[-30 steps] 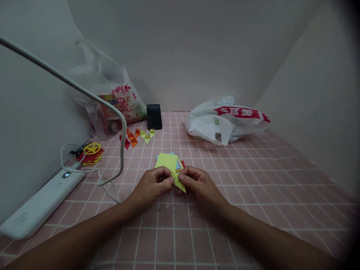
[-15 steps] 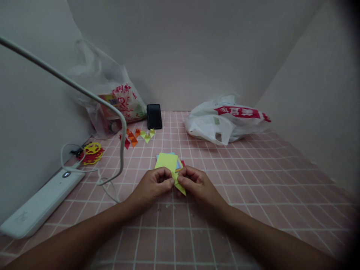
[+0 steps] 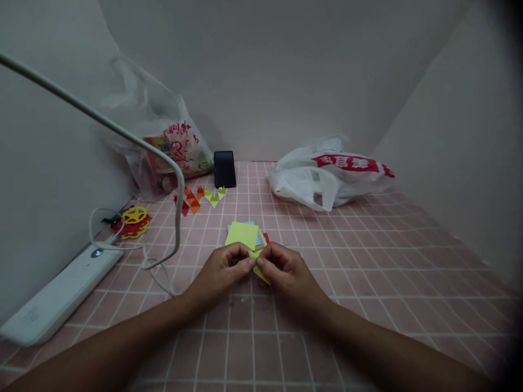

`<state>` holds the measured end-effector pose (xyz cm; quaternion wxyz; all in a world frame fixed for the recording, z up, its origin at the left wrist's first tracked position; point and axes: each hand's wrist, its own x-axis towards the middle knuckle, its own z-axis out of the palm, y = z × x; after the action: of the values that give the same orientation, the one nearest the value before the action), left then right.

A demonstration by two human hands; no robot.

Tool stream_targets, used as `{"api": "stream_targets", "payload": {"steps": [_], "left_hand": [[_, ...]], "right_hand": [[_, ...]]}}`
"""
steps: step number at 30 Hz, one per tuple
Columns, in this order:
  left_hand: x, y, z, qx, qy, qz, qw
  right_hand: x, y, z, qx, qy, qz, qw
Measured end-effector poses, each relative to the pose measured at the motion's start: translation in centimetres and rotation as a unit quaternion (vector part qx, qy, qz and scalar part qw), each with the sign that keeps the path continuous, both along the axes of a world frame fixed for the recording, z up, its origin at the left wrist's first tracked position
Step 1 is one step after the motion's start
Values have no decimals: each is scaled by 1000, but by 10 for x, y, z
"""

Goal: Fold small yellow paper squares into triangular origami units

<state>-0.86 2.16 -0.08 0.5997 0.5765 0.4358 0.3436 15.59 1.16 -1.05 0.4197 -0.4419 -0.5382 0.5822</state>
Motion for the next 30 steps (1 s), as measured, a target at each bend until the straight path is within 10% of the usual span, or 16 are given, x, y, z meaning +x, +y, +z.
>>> {"api": "stream_targets", "payload": {"steps": [12,21,30], "left_hand": [[-2,-2,2,57,43,18,997],[-6,2,3,14,-24,48,998],[2,2,-2,-177,-132,37,975]], "right_hand": [[1,-1,4,67,-55,5,996],[2,4,0,-42,96,57,993],[8,4,-1,197,-38,46,979]]}}
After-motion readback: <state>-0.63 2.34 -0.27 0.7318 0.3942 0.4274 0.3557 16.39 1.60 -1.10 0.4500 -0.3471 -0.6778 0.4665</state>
